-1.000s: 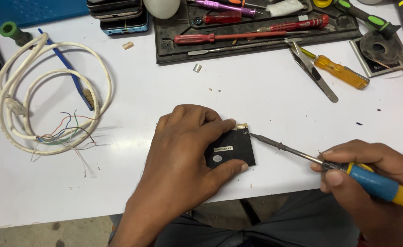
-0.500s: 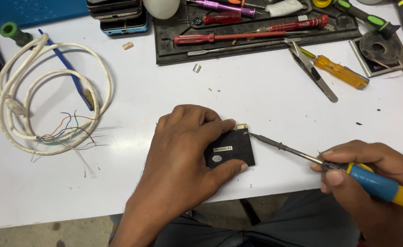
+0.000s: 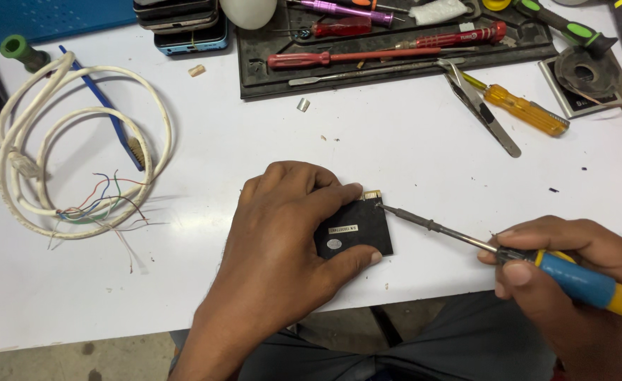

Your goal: The person holds a small circuit board steady on a white workbench with one hand and uses a soldering iron with the other hand to work on the board's edge connector. They reposition and flip the board several times to solder different points along its edge.

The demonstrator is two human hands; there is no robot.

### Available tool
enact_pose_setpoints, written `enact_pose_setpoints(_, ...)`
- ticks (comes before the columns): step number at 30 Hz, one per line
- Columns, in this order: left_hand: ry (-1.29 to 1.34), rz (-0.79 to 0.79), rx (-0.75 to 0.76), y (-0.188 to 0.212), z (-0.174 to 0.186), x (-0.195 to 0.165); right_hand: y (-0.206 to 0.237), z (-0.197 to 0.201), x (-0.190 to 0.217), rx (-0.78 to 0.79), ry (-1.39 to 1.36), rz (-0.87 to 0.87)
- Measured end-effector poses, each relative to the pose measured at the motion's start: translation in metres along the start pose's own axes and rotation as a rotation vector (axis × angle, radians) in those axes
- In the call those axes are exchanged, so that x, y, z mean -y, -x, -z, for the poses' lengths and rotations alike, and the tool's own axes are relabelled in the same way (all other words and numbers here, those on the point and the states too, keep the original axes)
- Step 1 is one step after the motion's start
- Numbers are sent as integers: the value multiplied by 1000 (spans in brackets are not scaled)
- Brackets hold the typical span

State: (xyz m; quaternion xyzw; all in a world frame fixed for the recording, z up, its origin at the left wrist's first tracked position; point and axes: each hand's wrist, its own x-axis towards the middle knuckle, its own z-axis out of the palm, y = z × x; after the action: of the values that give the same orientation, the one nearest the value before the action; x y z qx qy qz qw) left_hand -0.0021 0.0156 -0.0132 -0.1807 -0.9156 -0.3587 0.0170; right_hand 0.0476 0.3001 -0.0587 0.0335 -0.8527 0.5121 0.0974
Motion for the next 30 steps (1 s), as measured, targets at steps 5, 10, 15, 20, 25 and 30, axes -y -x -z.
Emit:
enact_pose_setpoints(5, -18, 20, -3, -7, 2, -4, -4, 5, 3, 22, 31, -11)
enact_pose_setpoints(10, 6, -9, -17, -7, 2, -8, -6, 9, 5, 27, 40, -4)
enact_pose_setpoints(15, 1, 12, -6, -8, -1, -10, -8, 12, 2, 39, 37, 37)
enact_pose_setpoints(20, -2, 10, 0, -8, 1, -8, -9, 12, 1, 39, 62, 38)
enact_pose_setpoints(25, -17, 12, -7, -8, 3, -8, -7, 8, 5, 25, 36, 3)
enact_pose_setpoints(30, -18, 20, -3, -5, 5, -7, -4, 6, 8, 67, 34, 26)
